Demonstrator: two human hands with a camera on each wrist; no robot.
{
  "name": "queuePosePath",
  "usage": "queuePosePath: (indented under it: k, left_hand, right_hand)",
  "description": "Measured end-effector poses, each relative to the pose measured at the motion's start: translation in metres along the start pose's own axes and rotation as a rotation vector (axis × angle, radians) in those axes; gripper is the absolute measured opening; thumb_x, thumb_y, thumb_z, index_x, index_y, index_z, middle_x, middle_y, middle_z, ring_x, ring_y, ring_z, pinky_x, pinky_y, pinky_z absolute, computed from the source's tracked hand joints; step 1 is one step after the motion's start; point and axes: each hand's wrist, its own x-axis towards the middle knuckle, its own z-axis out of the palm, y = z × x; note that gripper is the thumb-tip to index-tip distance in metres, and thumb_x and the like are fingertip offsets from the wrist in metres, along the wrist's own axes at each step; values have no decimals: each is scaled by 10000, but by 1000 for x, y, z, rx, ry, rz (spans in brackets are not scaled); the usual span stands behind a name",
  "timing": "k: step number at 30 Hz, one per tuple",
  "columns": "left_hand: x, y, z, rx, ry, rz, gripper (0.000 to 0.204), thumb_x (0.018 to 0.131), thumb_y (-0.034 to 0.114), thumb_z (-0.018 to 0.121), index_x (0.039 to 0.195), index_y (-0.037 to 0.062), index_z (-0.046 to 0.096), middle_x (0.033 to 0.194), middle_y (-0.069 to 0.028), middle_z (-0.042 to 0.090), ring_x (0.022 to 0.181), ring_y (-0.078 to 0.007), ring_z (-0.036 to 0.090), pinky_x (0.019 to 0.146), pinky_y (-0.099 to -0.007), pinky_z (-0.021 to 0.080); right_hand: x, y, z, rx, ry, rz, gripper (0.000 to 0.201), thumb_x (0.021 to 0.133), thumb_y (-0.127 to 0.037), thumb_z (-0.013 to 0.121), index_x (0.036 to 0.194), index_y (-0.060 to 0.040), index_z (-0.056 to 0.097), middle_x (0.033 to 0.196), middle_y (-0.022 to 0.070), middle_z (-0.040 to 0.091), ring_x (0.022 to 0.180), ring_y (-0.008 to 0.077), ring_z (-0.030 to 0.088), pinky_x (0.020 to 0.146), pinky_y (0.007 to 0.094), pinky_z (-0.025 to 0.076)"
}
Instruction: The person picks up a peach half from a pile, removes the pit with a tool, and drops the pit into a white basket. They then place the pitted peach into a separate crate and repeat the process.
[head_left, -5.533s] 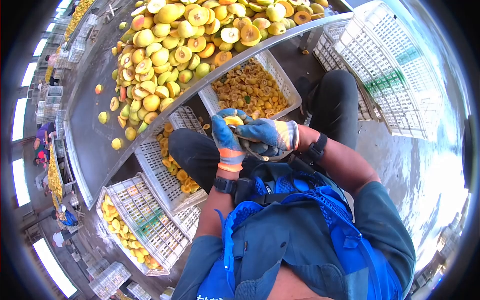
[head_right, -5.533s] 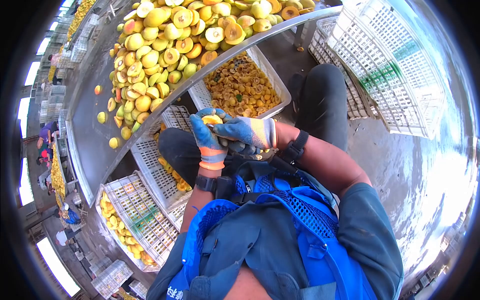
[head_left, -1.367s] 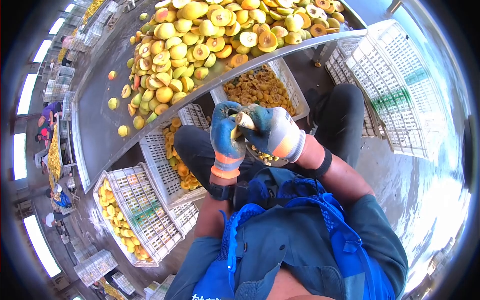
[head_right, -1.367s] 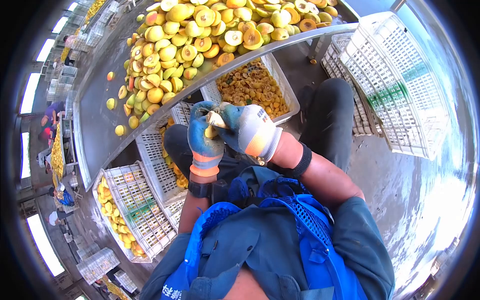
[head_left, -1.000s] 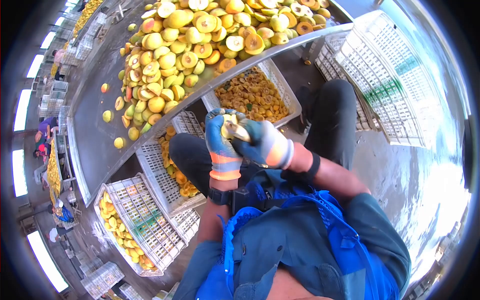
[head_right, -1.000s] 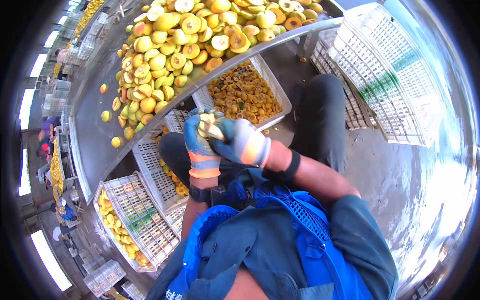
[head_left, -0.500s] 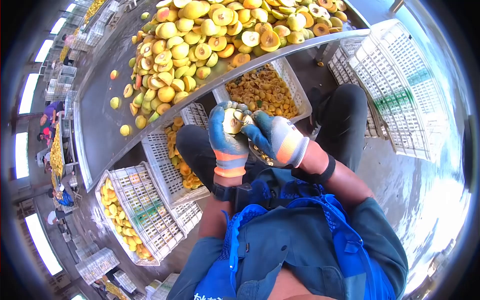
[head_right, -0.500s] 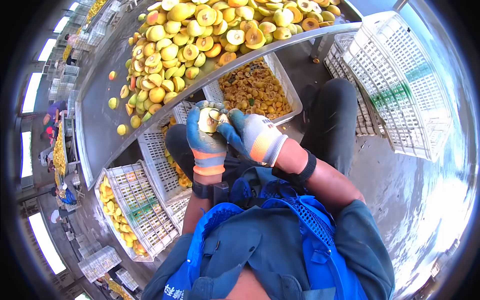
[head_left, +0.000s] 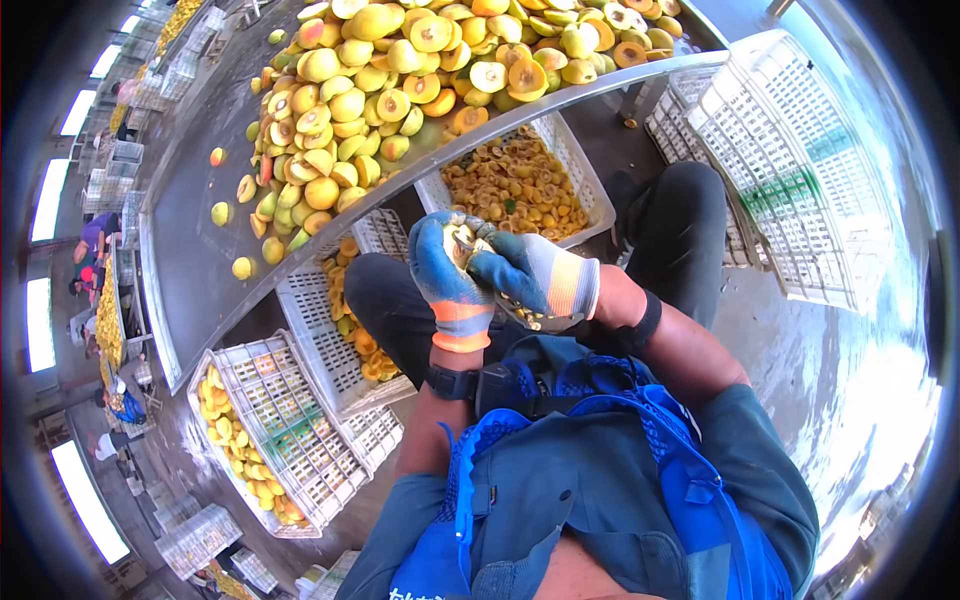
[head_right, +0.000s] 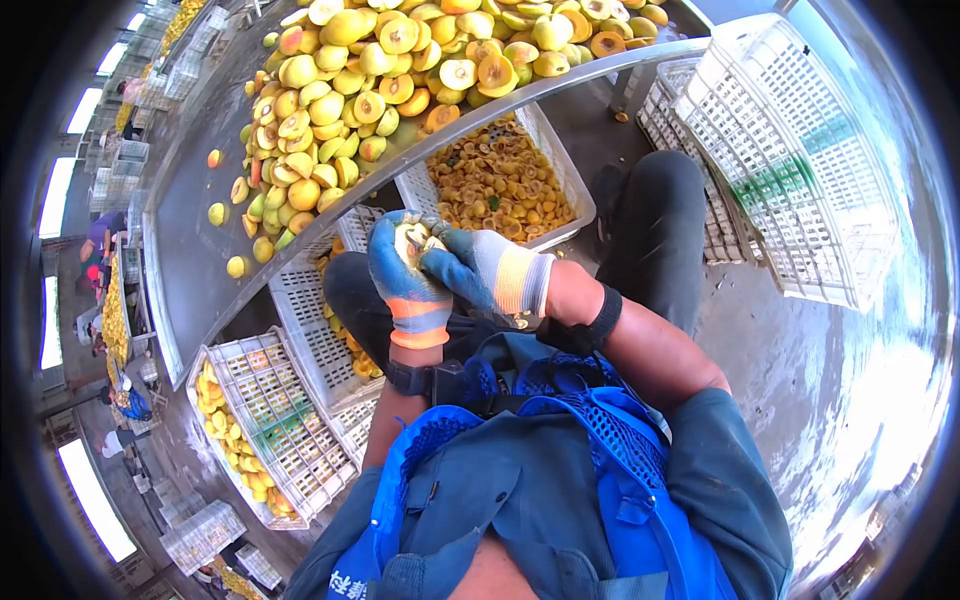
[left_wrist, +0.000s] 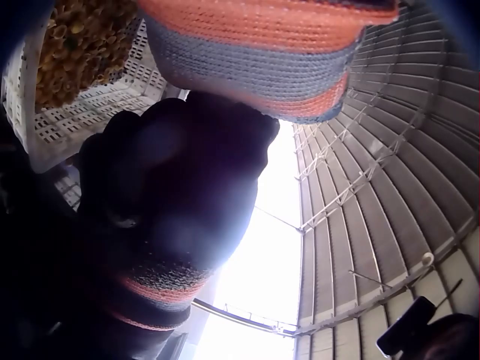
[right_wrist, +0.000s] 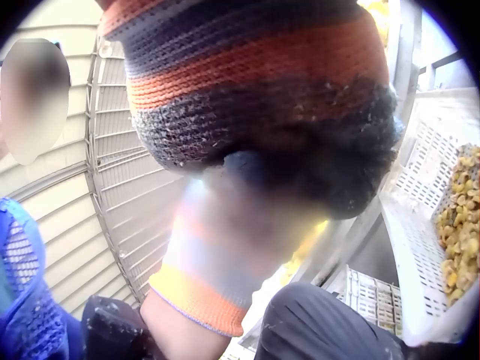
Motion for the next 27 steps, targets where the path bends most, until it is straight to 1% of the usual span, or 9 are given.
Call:
queuePosePath:
  k: [6,8,11,13,16,19,20,23,27]
  left_hand:
    - [7,-18,-11,521,23,344,355,1076,356,436,953,74,612,869,-63,650,802,-176,647,764,-324,553]
    - [6,-16,-13,511,-24,292,283,1053,319,507,977,64,604,864,-71,650,781,-187,661,731,-324,561]
    - [2,0,-11,132,-36,-107,231,1020,276,607,1016,46,590,857,-84,652,747,-206,682,675,-319,575]
    - [3,14,-2,-228,76,-376,364,1048,406,585,990,48,603,823,-94,666,720,-216,691,653,-329,581]
    - [10,22,1,-201,92,-504,548,1058,572,497,959,51,631,840,-101,685,718,-229,692,649,-348,588]
    - [16,3,-16,-221,-94,-433,665,1025,669,463,923,43,664,871,-132,707,796,-273,698,729,-380,592]
    - [10,7,-6,-311,-27,-392,696,1039,677,407,978,33,662,879,-145,705,831,-284,700,736,-390,594]
    - [-3,1,-5,-164,-26,-100,476,1065,486,503,948,43,631,857,-140,702,787,-260,707,694,-358,592]
    - [-1,2,-1,-214,215,-353,419,1036,439,561,923,39,616,775,-134,672,668,-266,674,628,-359,577]
  right_hand:
    - [2,-3,-7,-256,-94,93,447,1100,-365,470,1370,-18,550,841,145,713,731,235,692,681,385,546]
    - [-4,-5,-6,-137,-94,80,452,1099,-369,468,1375,-20,544,819,153,713,724,253,705,670,396,546]
    - [-7,-6,-7,-98,-136,99,489,1110,-347,441,1454,0,471,835,162,705,724,242,684,672,385,534]
    - [-5,-5,-10,-143,-176,122,503,1115,-338,435,1477,11,457,853,151,705,736,218,666,682,371,527]
    - [-2,6,-6,-119,-184,154,479,1107,-365,466,1401,8,529,842,93,694,738,171,634,674,346,512]
    - [0,19,0,134,-126,228,406,1109,-366,485,1171,-3,658,861,16,673,784,114,597,691,315,498]
    - [3,15,-1,181,-143,294,387,1112,-357,483,1132,-14,660,857,6,659,787,99,582,690,307,492]
    - [1,18,0,306,-190,339,362,1116,-328,478,1070,-23,668,869,11,639,812,98,568,702,307,493]
    - [-1,26,5,71,-190,144,407,1112,-352,463,1168,3,653,931,69,691,849,162,623,758,349,524]
